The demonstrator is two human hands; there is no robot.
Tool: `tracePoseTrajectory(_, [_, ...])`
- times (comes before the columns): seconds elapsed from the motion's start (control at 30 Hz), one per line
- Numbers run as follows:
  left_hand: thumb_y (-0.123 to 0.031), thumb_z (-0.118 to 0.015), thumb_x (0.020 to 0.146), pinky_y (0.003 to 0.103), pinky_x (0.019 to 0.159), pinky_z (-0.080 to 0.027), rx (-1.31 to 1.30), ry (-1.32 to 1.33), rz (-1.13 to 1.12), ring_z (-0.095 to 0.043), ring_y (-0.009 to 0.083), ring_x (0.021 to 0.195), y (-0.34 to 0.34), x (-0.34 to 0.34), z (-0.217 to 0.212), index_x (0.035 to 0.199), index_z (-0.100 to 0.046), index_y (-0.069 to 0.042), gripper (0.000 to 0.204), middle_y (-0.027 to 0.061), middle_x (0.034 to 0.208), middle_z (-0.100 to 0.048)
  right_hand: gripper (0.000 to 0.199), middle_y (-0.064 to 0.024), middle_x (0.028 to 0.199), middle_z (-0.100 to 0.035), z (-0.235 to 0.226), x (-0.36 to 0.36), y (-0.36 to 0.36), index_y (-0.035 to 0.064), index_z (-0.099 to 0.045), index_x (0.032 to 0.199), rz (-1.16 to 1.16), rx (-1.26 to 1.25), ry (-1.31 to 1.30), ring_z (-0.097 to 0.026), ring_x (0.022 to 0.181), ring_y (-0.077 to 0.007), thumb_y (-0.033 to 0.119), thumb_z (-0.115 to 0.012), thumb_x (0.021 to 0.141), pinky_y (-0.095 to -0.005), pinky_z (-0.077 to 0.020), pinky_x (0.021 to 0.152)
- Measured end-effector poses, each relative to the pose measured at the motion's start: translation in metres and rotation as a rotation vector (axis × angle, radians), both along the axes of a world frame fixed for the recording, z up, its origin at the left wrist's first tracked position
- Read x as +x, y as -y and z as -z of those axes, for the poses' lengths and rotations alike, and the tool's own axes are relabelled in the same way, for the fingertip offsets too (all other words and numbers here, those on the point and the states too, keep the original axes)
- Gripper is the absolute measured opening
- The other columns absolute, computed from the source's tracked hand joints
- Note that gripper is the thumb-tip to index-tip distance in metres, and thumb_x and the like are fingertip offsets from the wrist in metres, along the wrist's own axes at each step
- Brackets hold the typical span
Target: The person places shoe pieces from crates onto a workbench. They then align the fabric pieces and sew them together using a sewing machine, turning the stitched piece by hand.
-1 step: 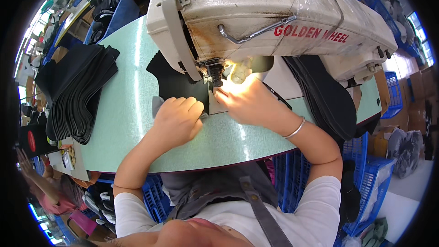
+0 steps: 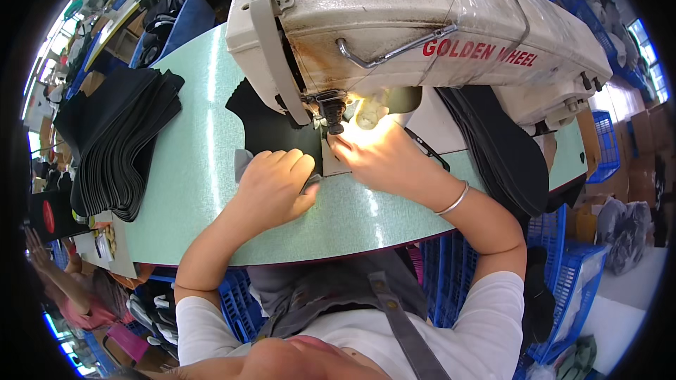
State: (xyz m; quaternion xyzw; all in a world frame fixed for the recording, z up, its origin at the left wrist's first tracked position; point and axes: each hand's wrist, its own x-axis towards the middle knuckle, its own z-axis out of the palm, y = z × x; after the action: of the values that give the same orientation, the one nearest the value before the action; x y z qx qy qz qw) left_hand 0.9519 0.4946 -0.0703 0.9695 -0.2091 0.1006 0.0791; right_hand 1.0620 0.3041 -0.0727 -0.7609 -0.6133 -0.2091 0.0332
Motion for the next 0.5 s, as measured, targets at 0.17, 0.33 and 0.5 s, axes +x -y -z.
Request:
tracePoseTrajectory(0.17, [-0.004,-0.062,0.065,0.031,0.056,-0.036,0.151,0.079,-0.079,-0.05,0.0175,0.061,0.007,-0.002,0.011,0.09,-0.06,-0.004,0.025,0.0032,0.071,-0.046,0.01,-0.0002,0.075,-0.052,0.02,-0.005,-0.008,0.0074,-0.058,0.076,-0.003,0.136,-0.001,-0.057,0.066,-0.0147,0.014,-0.062,0.07,-0.0315,-0.0441,0.052])
tracePoseTrajectory(0.33, [-0.003,-0.061,0.066,0.031,0.055,-0.035,0.082,0.102,-0.058,-0.049,0.017,0.06,0.006,0.001,0.017,0.094,-0.062,-0.004,0.027,0.0023,0.073,-0.047,0.007,-0.0019,0.072,-0.046,0.027,-0.01,-0.009,0.0069,-0.059,0.069,-0.04,0.166,-0.134,-0.056,0.068,-0.0159,0.013,-0.062,0.067,-0.031,-0.045,0.055])
tracePoseTrajectory(0.5, [-0.003,-0.061,0.066,0.032,0.055,-0.036,0.075,0.118,-0.056,-0.049,0.0178,0.061,0.003,0.003,0.022,0.092,-0.062,-0.005,0.027,0.0025,0.073,-0.048,0.008,-0.002,0.073,-0.049,0.028,-0.006,-0.011,0.0069,-0.058,0.069,-0.009,0.184,-0.134,-0.056,0.072,-0.0167,0.013,-0.062,0.065,-0.0312,-0.0454,0.055])
